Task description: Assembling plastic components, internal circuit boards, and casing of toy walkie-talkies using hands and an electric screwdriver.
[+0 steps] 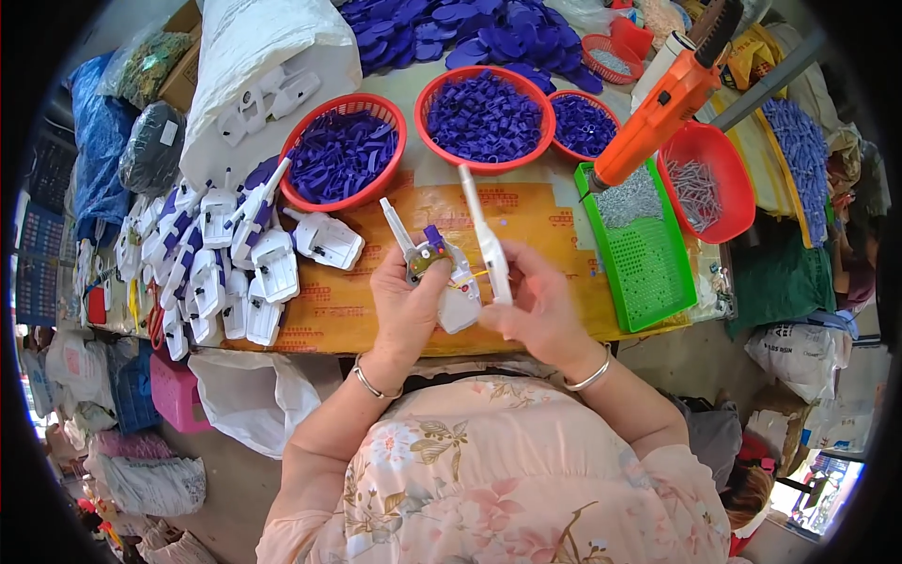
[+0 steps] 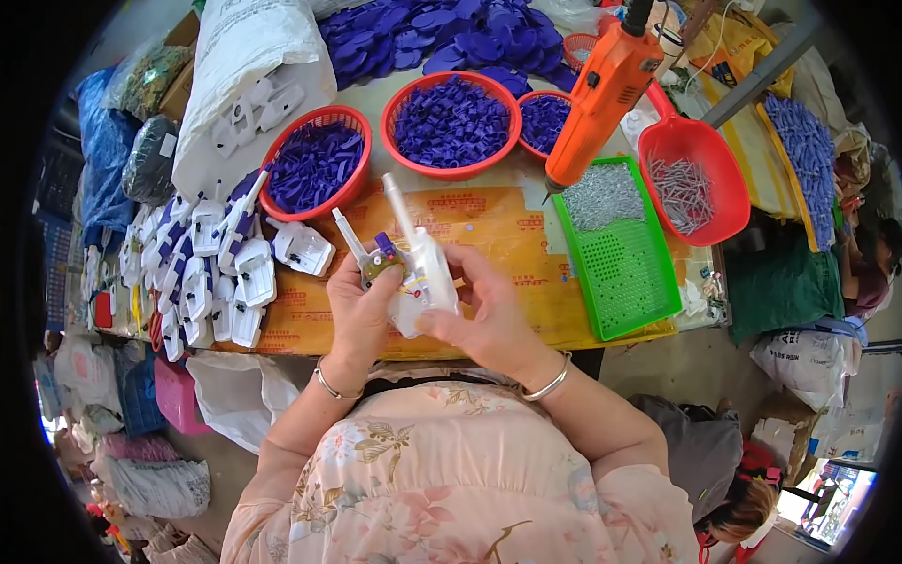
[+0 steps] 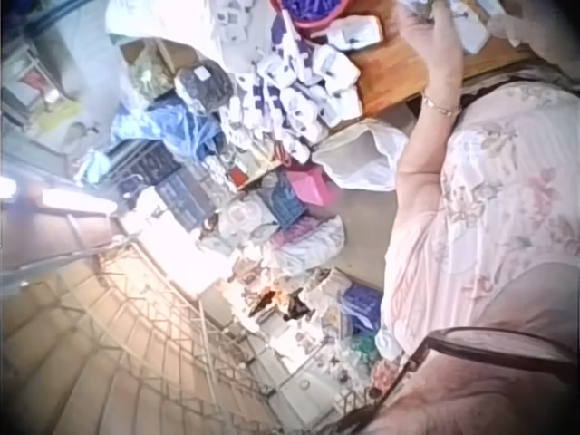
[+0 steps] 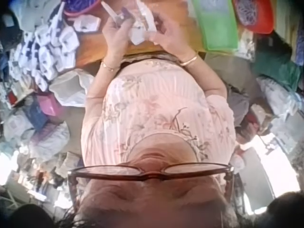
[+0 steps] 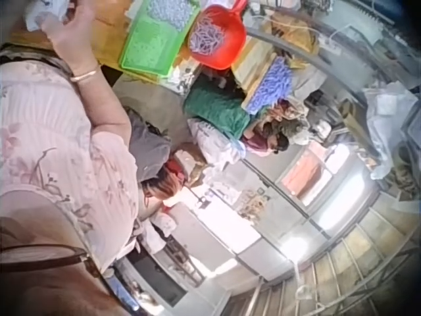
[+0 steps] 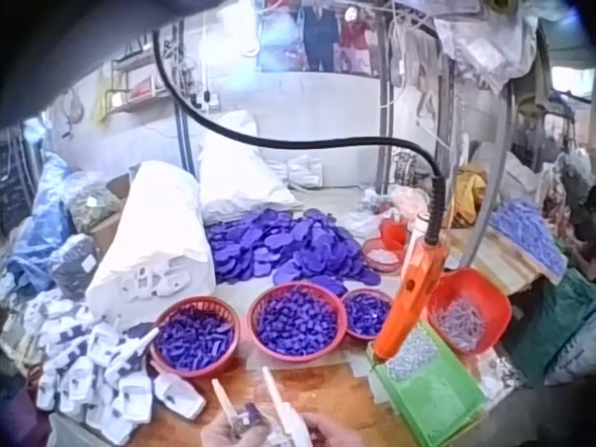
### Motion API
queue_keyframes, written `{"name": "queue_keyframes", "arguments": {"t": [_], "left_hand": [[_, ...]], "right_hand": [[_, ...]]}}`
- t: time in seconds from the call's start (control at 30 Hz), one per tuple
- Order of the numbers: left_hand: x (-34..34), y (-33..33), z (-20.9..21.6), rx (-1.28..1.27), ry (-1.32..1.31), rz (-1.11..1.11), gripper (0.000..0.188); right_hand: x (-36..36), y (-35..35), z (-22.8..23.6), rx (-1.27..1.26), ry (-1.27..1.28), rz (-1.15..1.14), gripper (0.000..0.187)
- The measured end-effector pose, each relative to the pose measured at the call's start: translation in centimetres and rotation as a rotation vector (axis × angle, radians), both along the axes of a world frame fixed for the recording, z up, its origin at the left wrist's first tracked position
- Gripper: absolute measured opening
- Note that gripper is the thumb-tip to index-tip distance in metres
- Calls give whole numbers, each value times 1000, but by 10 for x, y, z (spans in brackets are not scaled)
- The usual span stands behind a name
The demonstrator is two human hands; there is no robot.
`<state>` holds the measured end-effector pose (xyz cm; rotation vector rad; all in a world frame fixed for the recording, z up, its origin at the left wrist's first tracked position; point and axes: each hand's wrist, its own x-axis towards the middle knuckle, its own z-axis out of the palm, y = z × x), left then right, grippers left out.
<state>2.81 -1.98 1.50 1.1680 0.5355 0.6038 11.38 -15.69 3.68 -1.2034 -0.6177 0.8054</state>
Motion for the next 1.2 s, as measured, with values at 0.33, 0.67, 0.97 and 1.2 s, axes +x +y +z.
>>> {"name": "queue_keyframes", "arguments": {"t": [0.33, 0.67, 0.97, 1.2], "left_hand": [[5, -8, -12, -355, -68, -34, 21], [-3, -1, -5, -596, -85, -233, 25], [0, -5, -14, -465, -45, -159, 25], [-1, -6, -27, -443, -39, -125, 21]], "right_hand": [[-6, 14, -5, -152, -828, -209, 58], [9, 5, -7, -63, 81, -57, 49], [-4, 6, -6, -158, -399, -130, 53], [-11, 12, -14, -207, -871, -235, 59]]}}
